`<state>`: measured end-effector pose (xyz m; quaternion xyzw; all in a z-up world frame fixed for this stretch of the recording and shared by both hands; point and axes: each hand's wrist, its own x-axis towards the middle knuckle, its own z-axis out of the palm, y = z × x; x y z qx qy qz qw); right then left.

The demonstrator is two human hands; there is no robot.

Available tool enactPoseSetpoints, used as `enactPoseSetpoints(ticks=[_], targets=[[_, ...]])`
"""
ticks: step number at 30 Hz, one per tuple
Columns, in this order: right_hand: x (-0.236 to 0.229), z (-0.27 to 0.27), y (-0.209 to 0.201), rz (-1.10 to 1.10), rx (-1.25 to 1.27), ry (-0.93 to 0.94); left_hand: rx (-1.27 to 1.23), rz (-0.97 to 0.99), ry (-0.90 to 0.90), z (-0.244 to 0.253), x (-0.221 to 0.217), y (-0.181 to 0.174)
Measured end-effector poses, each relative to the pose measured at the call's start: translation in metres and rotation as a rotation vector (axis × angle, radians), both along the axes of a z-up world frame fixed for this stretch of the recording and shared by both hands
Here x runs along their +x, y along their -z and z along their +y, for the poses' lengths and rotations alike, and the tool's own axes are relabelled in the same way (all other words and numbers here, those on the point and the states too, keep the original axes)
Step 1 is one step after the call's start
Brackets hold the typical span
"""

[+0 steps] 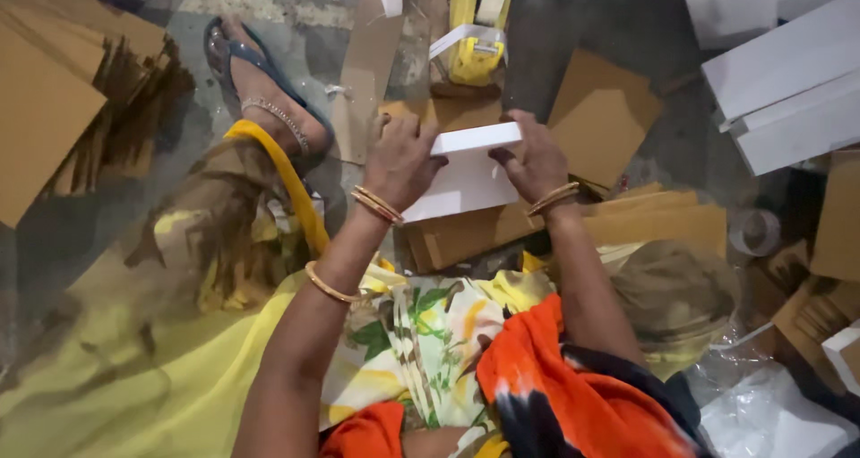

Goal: The person sits on the floor and repeatedly tapes small white rectangular boxes using a handheld tape dispenser. They apply tape to the edges of the boxes and then place the finished items into a larger brown cardboard box.

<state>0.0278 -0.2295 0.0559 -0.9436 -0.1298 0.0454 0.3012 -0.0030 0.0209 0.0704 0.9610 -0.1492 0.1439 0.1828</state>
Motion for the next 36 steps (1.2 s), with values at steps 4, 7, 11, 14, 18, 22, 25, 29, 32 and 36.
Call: enactPoseSetpoints(ticks=[4,7,11,14,18,22,25,29,32,36], targets=[[0.016,-0.027,0.044,0.164,0.440,-0.093,0.061,0.149,0.038,-0.031,0.007,0.005],[0.045,-0.053,0.067,0.311,0.523,0.209,0.034,0.115,0.047,-0.034,0.004,0.011],[0.059,-0.059,0.064,0.014,-0.278,0.486,0.096,0.016,0.053,-0.029,0.000,0.016],[0.070,-0.046,0.053,0.119,-0.516,0.534,0.079,0.024,0.050,-0.029,0.003,0.016],[0.083,-0.051,0.068,0.124,-0.538,0.557,0.057,0.044,0.051,-0.029,0.001,0.018],[0.105,-0.119,0.111,0.091,-0.134,0.572,-0.001,0.072,0.051,-0.028,0.001,0.019],[0.102,-0.189,0.135,0.296,0.197,0.686,-0.034,0.106,0.044,-0.030,-0.002,0.019],[0.099,-0.214,0.131,0.336,0.399,0.885,-0.044,0.030,0.029,-0.026,-0.002,0.010],[0.079,-0.191,0.090,0.118,0.628,0.765,-0.098,0.055,0.039,-0.024,-0.007,0.008],[0.009,-0.112,0.009,-0.242,0.738,0.505,-0.147,0.124,0.058,-0.024,-0.001,0.018]])
